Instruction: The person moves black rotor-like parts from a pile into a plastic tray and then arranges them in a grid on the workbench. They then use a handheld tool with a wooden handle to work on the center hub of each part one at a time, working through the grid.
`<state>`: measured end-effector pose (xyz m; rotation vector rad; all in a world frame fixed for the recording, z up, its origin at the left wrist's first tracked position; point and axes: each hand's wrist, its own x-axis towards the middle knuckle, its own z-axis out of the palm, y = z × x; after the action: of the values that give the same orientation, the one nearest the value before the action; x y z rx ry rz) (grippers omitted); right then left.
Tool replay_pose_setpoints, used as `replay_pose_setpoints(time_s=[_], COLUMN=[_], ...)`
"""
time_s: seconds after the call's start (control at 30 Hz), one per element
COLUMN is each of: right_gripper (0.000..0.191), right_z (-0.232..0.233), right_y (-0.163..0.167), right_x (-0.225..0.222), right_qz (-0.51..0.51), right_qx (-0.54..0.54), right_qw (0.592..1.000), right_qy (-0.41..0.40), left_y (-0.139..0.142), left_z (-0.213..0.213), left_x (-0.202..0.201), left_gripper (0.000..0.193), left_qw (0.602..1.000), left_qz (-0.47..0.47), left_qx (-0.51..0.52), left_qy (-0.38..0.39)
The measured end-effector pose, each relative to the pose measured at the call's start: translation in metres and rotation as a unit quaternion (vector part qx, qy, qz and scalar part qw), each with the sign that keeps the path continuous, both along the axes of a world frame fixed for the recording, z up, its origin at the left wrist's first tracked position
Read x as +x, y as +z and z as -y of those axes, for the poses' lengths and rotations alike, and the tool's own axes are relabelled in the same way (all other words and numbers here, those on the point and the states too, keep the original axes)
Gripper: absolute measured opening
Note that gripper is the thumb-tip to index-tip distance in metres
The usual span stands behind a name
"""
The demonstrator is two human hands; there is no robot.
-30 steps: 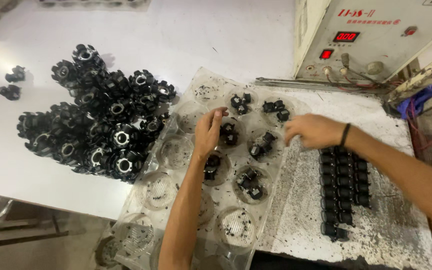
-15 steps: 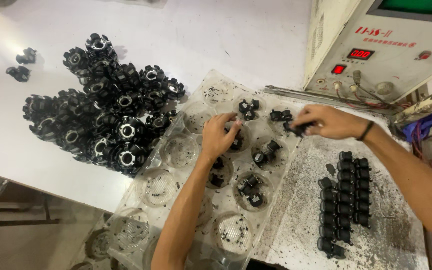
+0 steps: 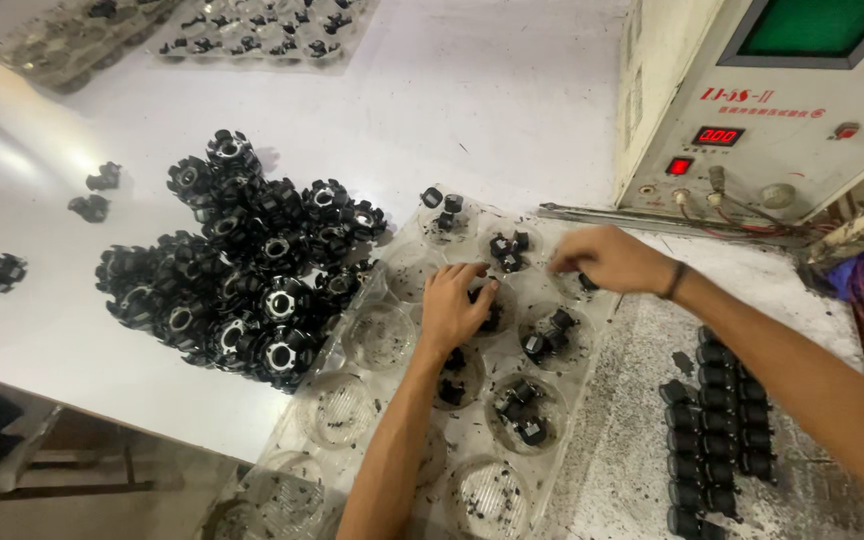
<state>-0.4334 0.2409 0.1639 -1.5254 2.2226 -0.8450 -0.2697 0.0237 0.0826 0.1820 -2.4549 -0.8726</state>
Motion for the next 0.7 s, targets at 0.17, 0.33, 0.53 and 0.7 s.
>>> replay_pose_setpoints(time_s=[0.17, 0.33, 0.53, 0.7], right_gripper=[0.057, 0.037, 0.039, 0.035], right_z=[-0.123, -0.145, -0.100, 0.042], right_y=[-0.015, -0.028, -0.006, -0.012], right_x=[0.054, 0.087, 0.054, 0.050], right_qz=[0.120, 0.063, 0.048, -0.088], right_qx=[0.307, 0.368, 0.308, 0.042], right_qw=[0.916, 0.911, 0.944, 0.993], right_qy=[0.228, 0.177, 0.109, 0.071], left_y=[-0.008, -0.008, 0.000, 0.009], left_z=[-0.003, -0.002, 0.000, 0.004], left_x=[-0.001, 0.000, 0.000, 0.008], left_gripper=[0.034, 0.031, 0.038, 0.045], left_qw=[1.000, 0.999, 0.988, 0.966], left_qz=[-0.019, -0.039, -0.125, -0.196], left_qx=[-0.006, 0.011, 0.058, 0.097], left_qy=[0.004, 0.015, 0.067, 0.141])
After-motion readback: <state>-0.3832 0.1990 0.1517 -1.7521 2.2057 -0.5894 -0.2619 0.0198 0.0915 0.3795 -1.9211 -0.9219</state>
